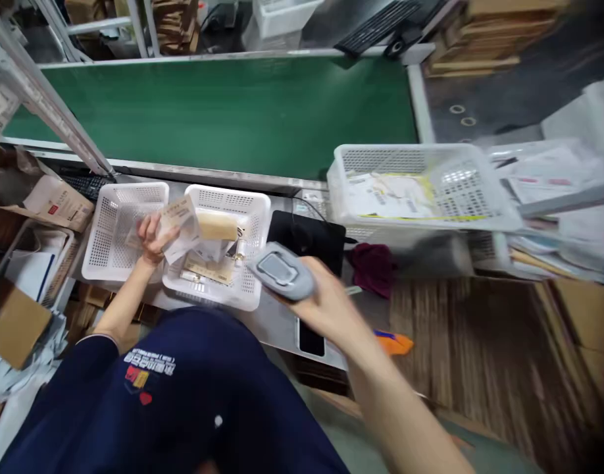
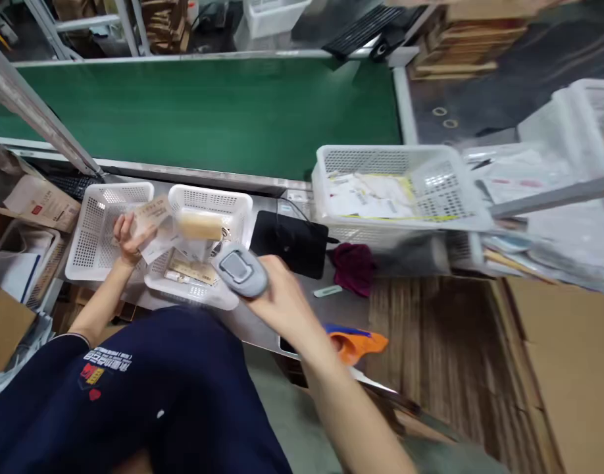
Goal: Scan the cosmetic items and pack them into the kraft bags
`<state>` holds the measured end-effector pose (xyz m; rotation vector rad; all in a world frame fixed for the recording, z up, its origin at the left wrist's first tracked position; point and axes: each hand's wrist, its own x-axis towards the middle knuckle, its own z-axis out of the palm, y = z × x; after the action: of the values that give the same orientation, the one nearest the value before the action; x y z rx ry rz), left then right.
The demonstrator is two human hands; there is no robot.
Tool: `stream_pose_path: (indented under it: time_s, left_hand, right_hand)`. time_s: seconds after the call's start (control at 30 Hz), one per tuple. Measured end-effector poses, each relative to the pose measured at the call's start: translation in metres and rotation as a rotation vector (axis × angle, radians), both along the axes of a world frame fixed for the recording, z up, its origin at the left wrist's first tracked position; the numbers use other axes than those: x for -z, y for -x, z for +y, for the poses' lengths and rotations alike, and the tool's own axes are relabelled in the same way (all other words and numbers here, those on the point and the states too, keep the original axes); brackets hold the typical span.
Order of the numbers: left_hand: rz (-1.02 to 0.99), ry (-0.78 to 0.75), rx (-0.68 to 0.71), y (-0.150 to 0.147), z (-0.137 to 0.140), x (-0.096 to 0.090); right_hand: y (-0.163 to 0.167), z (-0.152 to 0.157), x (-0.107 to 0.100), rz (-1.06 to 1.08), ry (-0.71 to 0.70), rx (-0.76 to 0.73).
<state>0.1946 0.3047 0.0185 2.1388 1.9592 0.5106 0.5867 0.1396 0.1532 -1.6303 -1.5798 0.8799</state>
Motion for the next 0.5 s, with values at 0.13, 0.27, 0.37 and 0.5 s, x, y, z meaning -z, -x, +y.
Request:
stream_pose_path:
  time_s: [0.13, 0.27, 0.37, 0.5]
  left_hand:
    - [-0.048, -0.001, -0.010, -0.030, -0.006, 0.015]
    - [0.015, 0.150, 0.185, -0.048, -0.013, 0.021]
    - [0.118, 0.283, 0.323, -0.064, -0.031, 0.026]
    - [0.095, 0.168, 0.406, -0.089, -0.021, 0.057]
  right_hand:
    - [0.043, 0.029, 0.016, 0.144, 0.013, -0.045]
    - [0.062, 0.038, 0.018, 0.232, -0.005, -0.057]
    - [0.062, 0.024, 0.028, 0.214, -0.028, -0.083]
    - [0.045, 0.001, 0.073, 0.218, 0.004, 0.060]
